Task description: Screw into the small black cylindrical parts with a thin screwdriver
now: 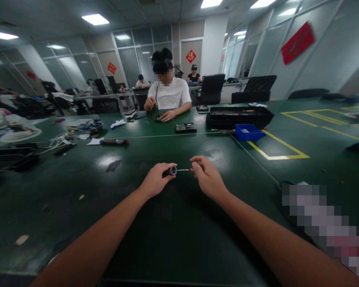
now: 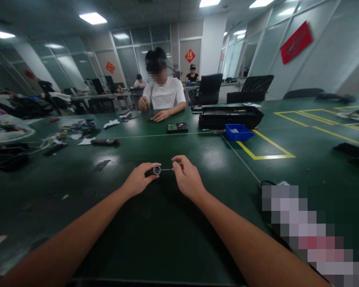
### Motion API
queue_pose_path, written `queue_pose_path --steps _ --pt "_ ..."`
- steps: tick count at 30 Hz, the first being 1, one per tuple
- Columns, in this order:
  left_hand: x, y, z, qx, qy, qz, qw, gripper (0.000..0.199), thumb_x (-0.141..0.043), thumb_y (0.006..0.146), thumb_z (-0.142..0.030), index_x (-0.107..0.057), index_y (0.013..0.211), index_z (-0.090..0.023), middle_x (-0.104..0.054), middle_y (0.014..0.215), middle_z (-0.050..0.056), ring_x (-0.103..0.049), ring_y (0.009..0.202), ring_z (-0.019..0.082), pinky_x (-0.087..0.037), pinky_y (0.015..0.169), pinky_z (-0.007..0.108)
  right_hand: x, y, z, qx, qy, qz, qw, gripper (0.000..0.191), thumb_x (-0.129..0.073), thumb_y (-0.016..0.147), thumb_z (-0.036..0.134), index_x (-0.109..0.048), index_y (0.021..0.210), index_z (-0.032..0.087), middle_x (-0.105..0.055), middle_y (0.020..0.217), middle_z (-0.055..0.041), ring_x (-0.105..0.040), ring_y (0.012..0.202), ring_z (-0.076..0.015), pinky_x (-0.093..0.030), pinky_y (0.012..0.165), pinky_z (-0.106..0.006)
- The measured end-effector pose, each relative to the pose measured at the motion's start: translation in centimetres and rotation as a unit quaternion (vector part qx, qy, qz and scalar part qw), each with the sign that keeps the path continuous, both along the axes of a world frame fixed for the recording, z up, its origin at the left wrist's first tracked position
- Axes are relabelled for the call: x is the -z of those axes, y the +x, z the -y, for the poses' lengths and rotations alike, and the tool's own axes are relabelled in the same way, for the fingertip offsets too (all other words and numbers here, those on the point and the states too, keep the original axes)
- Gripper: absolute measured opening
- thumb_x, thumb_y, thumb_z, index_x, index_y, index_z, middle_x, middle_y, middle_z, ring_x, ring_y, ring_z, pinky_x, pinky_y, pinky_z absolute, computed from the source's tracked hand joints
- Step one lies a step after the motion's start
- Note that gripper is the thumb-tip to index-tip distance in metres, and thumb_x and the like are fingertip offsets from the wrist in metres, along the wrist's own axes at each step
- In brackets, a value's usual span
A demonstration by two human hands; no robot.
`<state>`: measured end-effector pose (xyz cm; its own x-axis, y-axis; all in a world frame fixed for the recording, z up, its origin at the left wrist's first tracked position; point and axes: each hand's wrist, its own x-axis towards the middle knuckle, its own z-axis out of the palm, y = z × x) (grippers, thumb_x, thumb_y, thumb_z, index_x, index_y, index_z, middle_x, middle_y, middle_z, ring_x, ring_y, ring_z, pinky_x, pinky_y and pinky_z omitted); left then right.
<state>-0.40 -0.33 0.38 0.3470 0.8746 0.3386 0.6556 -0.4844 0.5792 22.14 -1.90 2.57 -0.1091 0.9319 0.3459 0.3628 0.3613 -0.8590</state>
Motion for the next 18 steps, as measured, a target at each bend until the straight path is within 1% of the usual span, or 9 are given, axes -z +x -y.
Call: queue_pose_path --steps 2,4,7,10,12,14,15,16,18 --pt "0.0 0.1 0.1 0.002 -0.002 -0.002 1.000 0.042 -0.069 0.088 -0.020 -0.065 0.129 -0.027 -0.069 0.121 0.004 -0.060 0.115 0.023 -0.044 0.103 0.041 0.2 0.0 -0.2 0.005 -0.002 -0.048 0.999 0.024 -0.056 0.093 0.038 -0.059 0.111 0.022 -0.067 0.081 -0.0012 -0.062 0.069 -0.0183 -0.047 0.065 -0.033" --pt "0.0 0.2 0.1 0.001 -0.002 0.001 1.000 0.042 -0.070 0.088 -0.020 -0.065 0.129 -0.027 -0.069 0.122 0.004 -0.060 0.115 0.024 -0.044 0.103 0.041 0.4 0.0 -0.4 0.000 -0.012 -0.097 0.995 0.024 -0.061 0.090 0.041 -0.062 0.102 0.021 -0.069 0.084 -0.0034 -0.065 0.073 -0.0188 -0.050 0.070 -0.034" --pt "0.2 0.3 0.1 -0.001 0.004 0.013 1.000 0.043 -0.070 0.088 -0.019 -0.065 0.130 -0.027 -0.069 0.123 0.004 -0.060 0.115 0.023 -0.044 0.104 0.041 0.5 -0.3 -0.7 -0.010 -0.033 -0.156 0.987 0.028 -0.063 0.090 0.046 -0.066 0.092 0.019 -0.069 0.083 -0.0052 -0.065 0.075 -0.0188 -0.051 0.076 -0.035" --pt "0.0 0.3 0.1 0.008 0.040 0.026 0.999 0.043 -0.070 0.088 -0.018 -0.064 0.130 -0.026 -0.069 0.125 0.004 -0.060 0.118 0.022 -0.044 0.105 0.041 0.7 -0.4 -1.1 -0.008 -0.076 -0.257 0.964 0.033 -0.065 0.088 0.052 -0.067 0.091 0.020 -0.067 0.079 -0.0038 -0.064 0.072 -0.0178 -0.053 0.075 -0.036" --pt "-0.3 0.2 0.1 0.024 0.072 0.007 0.997 0.040 -0.068 0.090 -0.018 -0.064 0.129 -0.028 -0.068 0.128 0.004 -0.059 0.121 0.021 -0.039 0.111 0.044 0.9 -0.2 -1.5 -0.009 -0.122 -0.313 0.942 0.033 -0.063 0.088 0.054 -0.065 0.090 0.020 -0.065 0.076 -0.0030 -0.063 0.069 -0.0176 -0.055 0.074 -0.036" --pt "-0.6 0.1 0.0 0.035 0.087 -0.032 0.995 0.039 -0.065 0.092 -0.018 -0.064 0.129 -0.031 -0.067 0.129 0.003 -0.058 0.123 0.021 -0.031 0.116 0.050 1.0 0.1 -1.8 -0.010 -0.183 -0.326 0.927 0.030 -0.060 0.091 0.050 -0.063 0.086 0.021 -0.062 0.071 -0.0028 -0.061 0.063 -0.0174 -0.057 0.071 -0.038" --pt "-0.7 0.1 0.0 0.036 0.085 -0.049 0.995 0.039 -0.065 0.092 -0.018 -0.064 0.130 -0.031 -0.067 0.130 0.003 -0.058 0.123 0.022 -0.030 0.116 0.051 1.1 0.3 -2.0 -0.005 -0.202 -0.319 0.926 0.029 -0.058 0.093 0.049 -0.062 0.084 0.021 -0.061 0.069 -0.0032 -0.060 0.061 -0.0175 -0.059 0.070 -0.039" --pt "-0.7 0.0 -0.1 0.036 0.079 -0.061 0.994 0.040 -0.065 0.092 -0.019 -0.064 0.130 -0.031 -0.068 0.129 0.003 -0.059 0.122 0.022 -0.031 0.115 0.052 1.2 0.4 -2.0 0.005 -0.208 -0.306 0.929 0.028 -0.056 0.094 0.048 -0.061 0.083 0.022 -0.061 0.070 -0.0040 -0.060 0.060 -0.0178 -0.060 0.069 -0.039" --pt "-0.6 0.0 -0.2 0.031 0.063 -0.064 0.995 0.040 -0.068 0.091 -0.021 -0.064 0.130 -0.029 -0.069 0.127 0.004 -0.060 0.119 0.023 -0.037 0.111 0.048 1.3 0.6 -2.1 0.030 -0.184 -0.269 0.945 0.028 -0.054 0.094 0.048 -0.061 0.084 0.022 -0.064 0.075 -0.0062 -0.061 0.063 -0.0188 -0.061 0.067 -0.039"
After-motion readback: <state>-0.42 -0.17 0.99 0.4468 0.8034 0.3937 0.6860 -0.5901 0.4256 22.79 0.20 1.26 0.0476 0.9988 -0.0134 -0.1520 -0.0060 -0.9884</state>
